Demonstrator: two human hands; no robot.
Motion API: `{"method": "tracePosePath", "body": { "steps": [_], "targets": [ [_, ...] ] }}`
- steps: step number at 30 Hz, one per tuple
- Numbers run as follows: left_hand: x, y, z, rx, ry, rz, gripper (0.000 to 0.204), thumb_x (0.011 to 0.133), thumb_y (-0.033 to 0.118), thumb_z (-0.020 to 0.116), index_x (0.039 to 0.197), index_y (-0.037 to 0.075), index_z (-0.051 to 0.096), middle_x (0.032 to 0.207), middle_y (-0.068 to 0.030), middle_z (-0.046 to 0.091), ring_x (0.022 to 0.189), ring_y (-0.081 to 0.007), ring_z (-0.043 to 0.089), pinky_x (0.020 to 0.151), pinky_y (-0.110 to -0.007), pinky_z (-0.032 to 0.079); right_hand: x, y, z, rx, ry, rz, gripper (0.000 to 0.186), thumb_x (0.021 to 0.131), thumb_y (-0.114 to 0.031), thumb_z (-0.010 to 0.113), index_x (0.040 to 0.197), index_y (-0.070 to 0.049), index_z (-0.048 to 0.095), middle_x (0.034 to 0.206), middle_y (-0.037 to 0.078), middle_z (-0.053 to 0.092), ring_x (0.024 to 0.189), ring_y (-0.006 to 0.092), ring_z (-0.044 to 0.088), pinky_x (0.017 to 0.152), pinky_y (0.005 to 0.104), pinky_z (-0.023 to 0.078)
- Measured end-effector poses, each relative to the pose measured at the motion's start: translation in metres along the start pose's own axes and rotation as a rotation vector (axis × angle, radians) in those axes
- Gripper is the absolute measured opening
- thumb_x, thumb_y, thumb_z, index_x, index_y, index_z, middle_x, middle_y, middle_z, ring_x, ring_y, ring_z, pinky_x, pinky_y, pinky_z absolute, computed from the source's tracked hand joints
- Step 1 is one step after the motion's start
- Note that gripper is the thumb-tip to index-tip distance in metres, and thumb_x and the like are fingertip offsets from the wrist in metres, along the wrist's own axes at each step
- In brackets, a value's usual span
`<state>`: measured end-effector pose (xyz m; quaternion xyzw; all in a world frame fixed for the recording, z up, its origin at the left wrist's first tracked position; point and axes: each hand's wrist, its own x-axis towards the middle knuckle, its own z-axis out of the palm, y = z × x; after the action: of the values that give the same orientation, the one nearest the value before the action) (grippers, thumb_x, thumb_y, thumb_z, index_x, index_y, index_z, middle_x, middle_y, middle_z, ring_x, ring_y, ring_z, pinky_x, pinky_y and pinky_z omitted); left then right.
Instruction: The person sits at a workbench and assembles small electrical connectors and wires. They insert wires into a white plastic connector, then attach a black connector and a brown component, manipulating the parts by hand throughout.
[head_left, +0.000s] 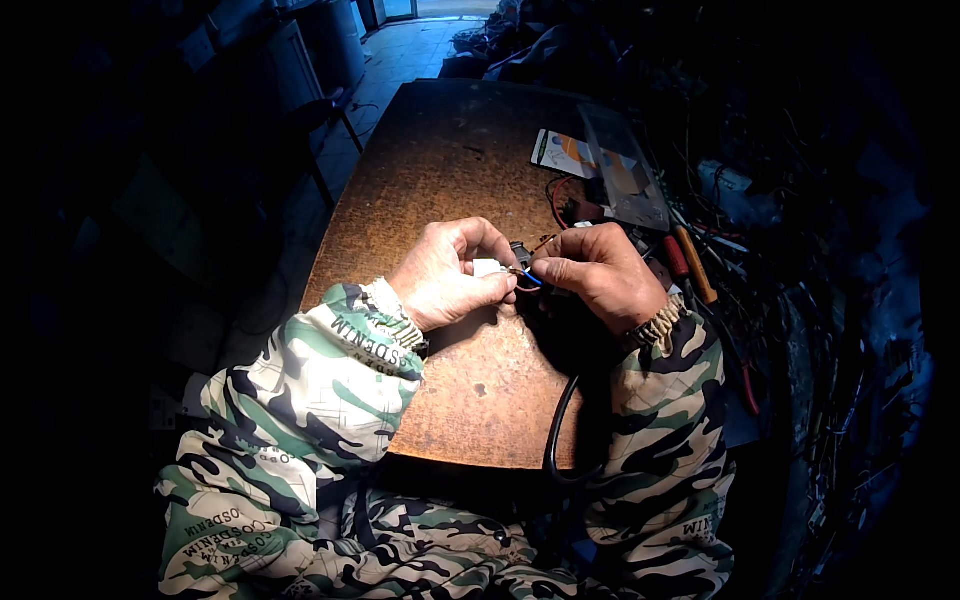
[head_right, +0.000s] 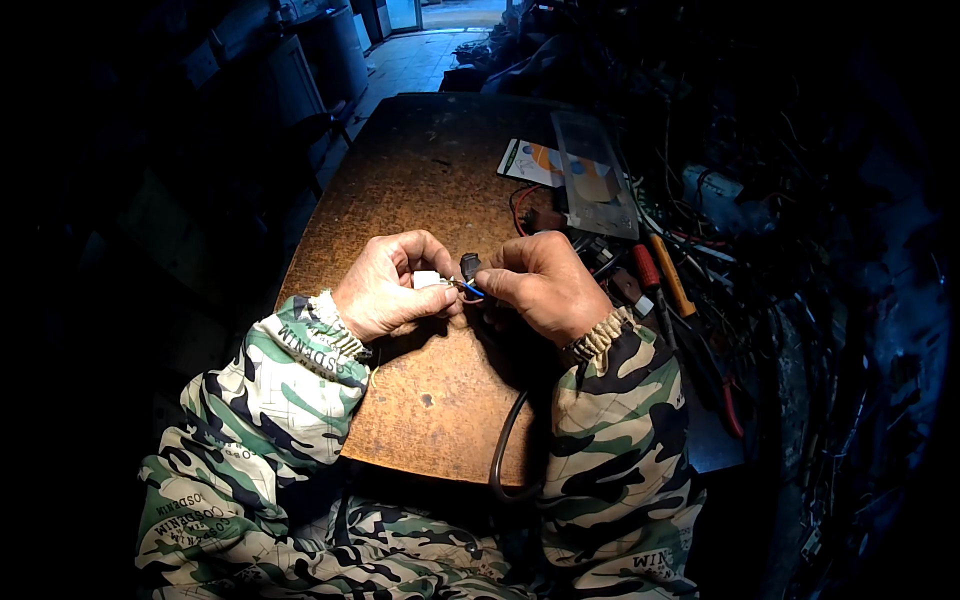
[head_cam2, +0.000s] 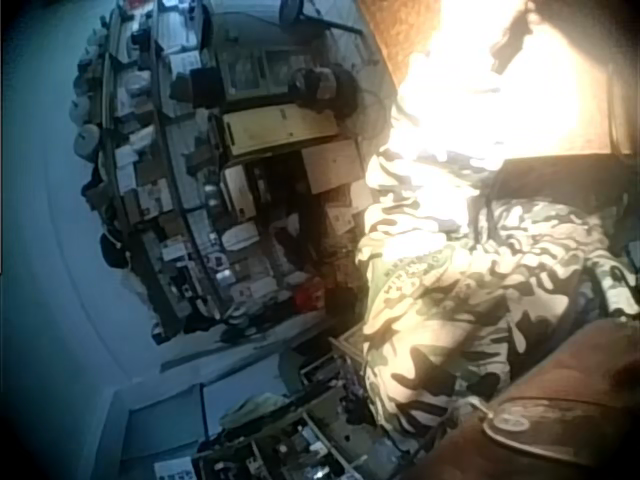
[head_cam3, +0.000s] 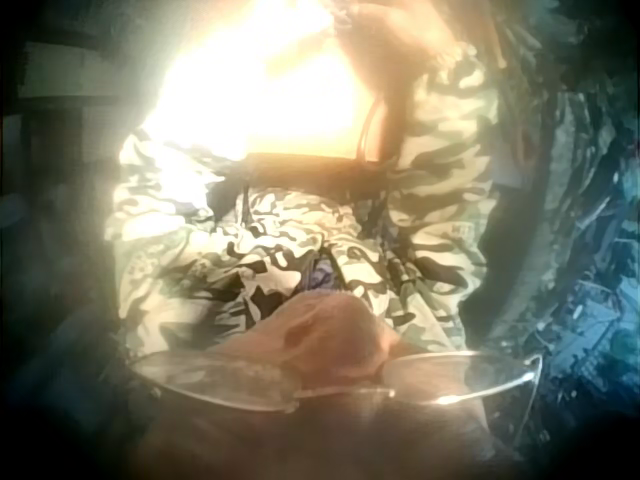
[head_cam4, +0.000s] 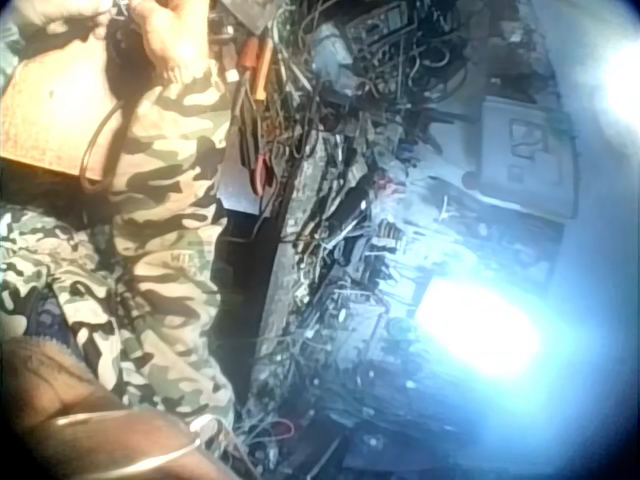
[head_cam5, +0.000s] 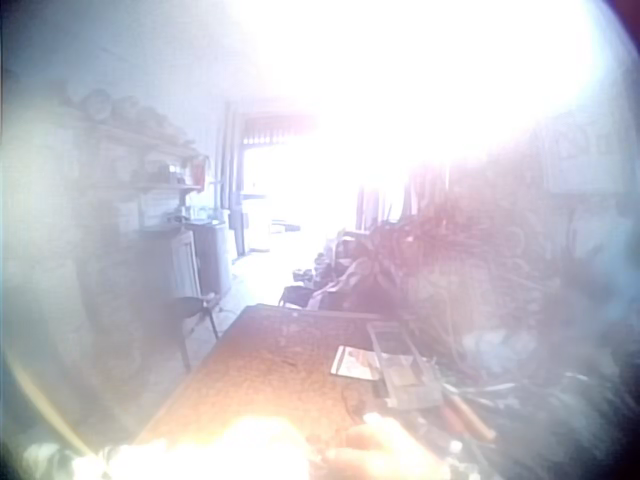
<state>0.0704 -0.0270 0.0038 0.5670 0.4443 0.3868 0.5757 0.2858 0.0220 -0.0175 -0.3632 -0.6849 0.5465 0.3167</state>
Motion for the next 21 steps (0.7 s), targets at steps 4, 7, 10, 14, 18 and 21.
{"method": "tracePosePath", "body": {
  "steps": [4,7,10,14,18,21],
  "targets": [
    [-0.004,0.003,0.001,-0.009,0.056,-0.026,0.018,0.084,-0.004,0.068,0.1,-0.004,0.058,0.088,-0.0121,0.068,0.075,-0.0171,0.071,0.065,-0.028,0.061,0.0,-0.006,0.001,-0.004,-0.005,-0.027,0.028,0.094,-0.019,0.066,0.088,0.007,0.071,0.069,0.007,0.065,0.065,0.0118,0.059,0.058,0.0276,0.046],
    [-0.004,0.008,0.002,0.063,0.089,-0.03,0.019,0.085,-0.002,0.069,0.1,-0.004,0.059,0.087,-0.0112,0.068,0.074,-0.0156,0.071,0.06,-0.024,0.058,-0.002,-0.012,-0.002,0.082,0.105,-0.071,0.03,0.097,-0.022,0.063,0.09,0.007,0.07,0.072,0.007,0.066,0.065,0.0108,0.059,0.06,0.0254,0.047],
    [0.01,-0.004,0.006,0.13,0.041,0.014,0.021,0.087,0.003,0.071,0.103,-0.003,0.058,0.086,-0.0098,0.069,0.073,-0.0132,0.071,0.051,-0.017,0.051,-0.017,-0.025,-0.02,0.237,0.327,-0.128,0.03,0.1,-0.024,0.061,0.1,0.006,0.066,0.082,0.008,0.068,0.069,0.0114,0.062,0.064,0.0237,0.051],
    [0.006,-0.006,0.002,0.075,0.06,-0.004,0.018,0.086,-0.001,0.069,0.1,-0.004,0.058,0.088,-0.0105,0.068,0.075,-0.0142,0.072,0.056,-0.019,0.056,-0.043,-0.037,-0.05,0.363,0.583,-0.23,0.026,0.098,-0.023,0.063,0.103,0.002,0.067,0.089,0.011,0.071,0.077,0.0163,0.069,0.072,0.0275,0.057],
    [-0.002,-0.001,0.002,0.06,0.06,0.038,0.018,0.085,-0.002,0.07,0.099,-0.004,0.059,0.089,-0.0093,0.067,0.076,-0.013,0.07,0.063,-0.021,0.058,-0.087,-0.052,-0.086,0.227,0.709,-0.271,0.026,0.096,-0.025,0.066,0.102,0.001,0.068,0.088,0.011,0.07,0.078,0.0161,0.068,0.073,0.0288,0.058],
    [-0.002,-0.004,-0.003,0.108,0.058,0.069,0.018,0.084,-0.002,0.072,0.098,-0.003,0.06,0.09,-0.0082,0.066,0.079,-0.0109,0.068,0.07,-0.023,0.059,-0.108,-0.043,-0.093,0.08,0.749,-0.193,0.026,0.095,-0.024,0.067,0.101,0.001,0.068,0.085,0.01,0.07,0.077,0.0162,0.067,0.072,0.0285,0.057]
  ]
}}
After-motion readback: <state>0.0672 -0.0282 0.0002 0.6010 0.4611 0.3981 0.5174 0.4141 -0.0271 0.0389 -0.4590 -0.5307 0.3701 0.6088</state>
